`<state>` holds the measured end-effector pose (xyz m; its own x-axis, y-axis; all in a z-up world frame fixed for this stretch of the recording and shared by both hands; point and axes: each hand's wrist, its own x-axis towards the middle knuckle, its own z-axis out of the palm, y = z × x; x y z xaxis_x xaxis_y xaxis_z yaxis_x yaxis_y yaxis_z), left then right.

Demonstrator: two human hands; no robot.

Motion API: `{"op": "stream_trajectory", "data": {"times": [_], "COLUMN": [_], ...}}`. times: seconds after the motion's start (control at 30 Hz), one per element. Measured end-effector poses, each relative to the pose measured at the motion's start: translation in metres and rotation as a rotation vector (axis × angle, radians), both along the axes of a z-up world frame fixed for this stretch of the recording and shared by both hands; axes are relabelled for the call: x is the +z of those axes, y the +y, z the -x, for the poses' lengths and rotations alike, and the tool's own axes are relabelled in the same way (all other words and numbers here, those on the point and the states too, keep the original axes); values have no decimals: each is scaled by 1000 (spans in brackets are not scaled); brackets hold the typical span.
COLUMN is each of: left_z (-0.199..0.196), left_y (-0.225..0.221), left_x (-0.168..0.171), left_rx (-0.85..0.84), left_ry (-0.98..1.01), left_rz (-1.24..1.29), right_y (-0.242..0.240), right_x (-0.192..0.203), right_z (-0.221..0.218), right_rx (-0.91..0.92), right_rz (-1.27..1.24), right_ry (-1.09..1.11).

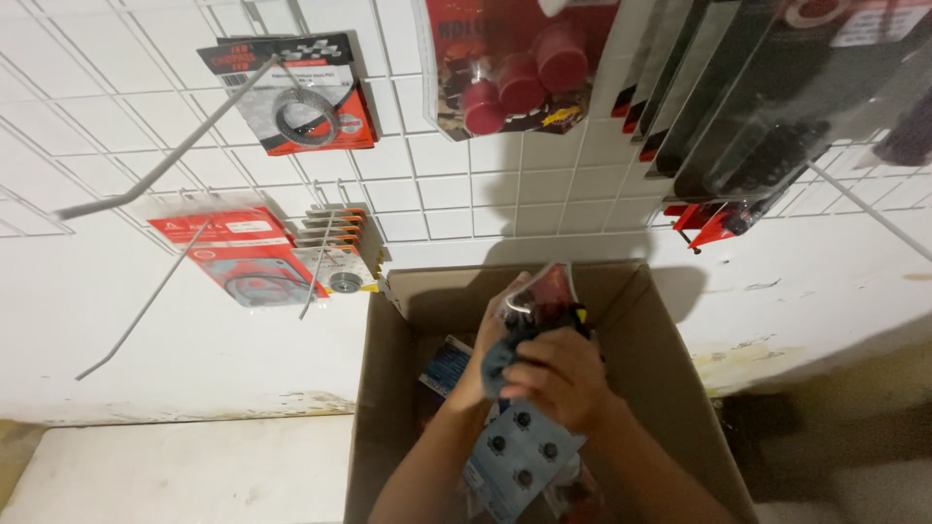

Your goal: Clean and organize automotive parts from a box onto a display rack.

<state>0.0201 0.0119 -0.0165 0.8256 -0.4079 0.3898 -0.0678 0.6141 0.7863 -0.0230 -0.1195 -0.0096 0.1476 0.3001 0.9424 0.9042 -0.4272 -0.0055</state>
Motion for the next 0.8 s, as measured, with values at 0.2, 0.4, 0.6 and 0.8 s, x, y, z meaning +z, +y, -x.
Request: {"op": "stream_trajectory", "data": {"times": [0.2, 0.4, 0.6, 0.8], "left_z": [5, 5, 24, 29], "left_y": [-4, 10, 6, 3], "left_x": [13, 17, 61, 74], "left_rx": [30, 389, 850, 953], "left_ry": [631, -206, -243, -467], "left_rz": [-180, -301, -661, -875], "right_y": [-41, 6, -18, -37], "right_x": [26, 31, 15, -26], "right_z": [-14, 21, 4, -25], "right_rx": [-411, -43, -131, 193], "right_rz": [-138, 19, -641, -616], "right_ry": [161, 229, 838, 1332]}}
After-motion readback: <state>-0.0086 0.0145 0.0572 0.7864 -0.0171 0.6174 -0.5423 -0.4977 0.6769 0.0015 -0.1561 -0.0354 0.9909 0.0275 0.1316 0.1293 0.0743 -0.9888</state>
